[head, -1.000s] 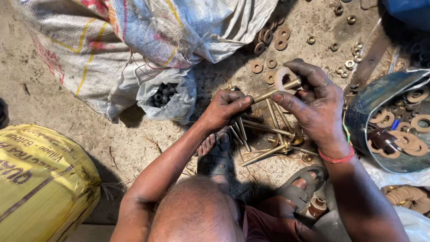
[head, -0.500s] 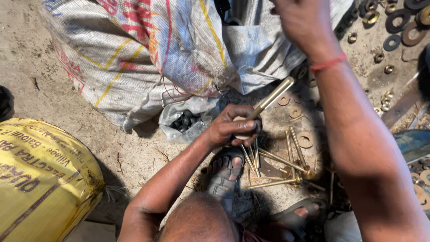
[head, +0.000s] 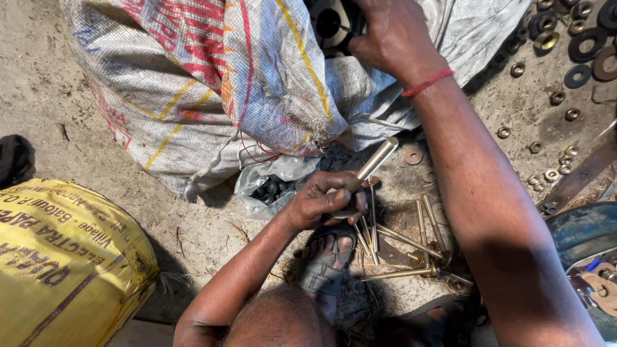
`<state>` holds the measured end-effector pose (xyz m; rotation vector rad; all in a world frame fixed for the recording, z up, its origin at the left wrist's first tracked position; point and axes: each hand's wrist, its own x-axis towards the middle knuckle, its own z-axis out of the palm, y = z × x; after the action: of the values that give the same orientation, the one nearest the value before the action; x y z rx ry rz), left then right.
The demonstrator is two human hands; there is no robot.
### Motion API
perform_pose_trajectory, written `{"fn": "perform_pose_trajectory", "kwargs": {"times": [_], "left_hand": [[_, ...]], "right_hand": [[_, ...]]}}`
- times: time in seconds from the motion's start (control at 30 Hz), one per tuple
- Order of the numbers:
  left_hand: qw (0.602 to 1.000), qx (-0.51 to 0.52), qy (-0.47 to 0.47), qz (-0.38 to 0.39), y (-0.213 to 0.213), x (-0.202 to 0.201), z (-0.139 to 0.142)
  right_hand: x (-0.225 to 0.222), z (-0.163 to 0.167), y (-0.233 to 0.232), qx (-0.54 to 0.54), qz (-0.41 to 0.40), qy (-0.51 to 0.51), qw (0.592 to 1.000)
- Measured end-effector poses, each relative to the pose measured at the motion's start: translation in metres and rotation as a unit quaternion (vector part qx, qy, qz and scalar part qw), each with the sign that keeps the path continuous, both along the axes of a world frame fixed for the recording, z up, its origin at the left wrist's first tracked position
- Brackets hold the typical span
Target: The person sits on the floor and assembles electrical insulator fittings, inserting brass rods into brown ceramic insulator bodies and fitting washers and caps onto them by hand. They pick parts from sacks and a metal basin on the ground and set completed assemblies aside.
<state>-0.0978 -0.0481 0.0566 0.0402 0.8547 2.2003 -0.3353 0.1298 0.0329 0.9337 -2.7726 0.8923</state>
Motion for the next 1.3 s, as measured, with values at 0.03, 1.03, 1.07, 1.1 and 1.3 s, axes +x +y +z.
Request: {"fn": "perform_pose_trajectory", "kwargs": {"times": [0.03,1.03,1.07,1.1,1.3], "left_hand": [[1.0,-0.013,0.012,0.012,-0.001,0.002,-0.003],[0.99,-0.103,-0.097,0.008,0.081,0.021,0.014],[0.987,-0.069,-0.146,0.02,0.079,0.021,0.014],[0.986,-0.031,-0.166,0.017,0.078,0.022,0.013],[0.997,0.016,-0.08,-0.004,0.07,0.027,0.005]], "right_hand": [[0.01,0.005,0.003,0.033,-0.018,-0.009,0.999],[0.265,0.15,0.115,-0.496,-0.025,-0.383,0.779],[0.269,0.156,0.114,-0.435,-0.024,-0.318,0.842],[0.271,0.159,0.113,-0.371,-0.024,-0.252,0.893],[0.26,0.147,0.125,-0.347,-0.018,-0.269,0.898]]}}
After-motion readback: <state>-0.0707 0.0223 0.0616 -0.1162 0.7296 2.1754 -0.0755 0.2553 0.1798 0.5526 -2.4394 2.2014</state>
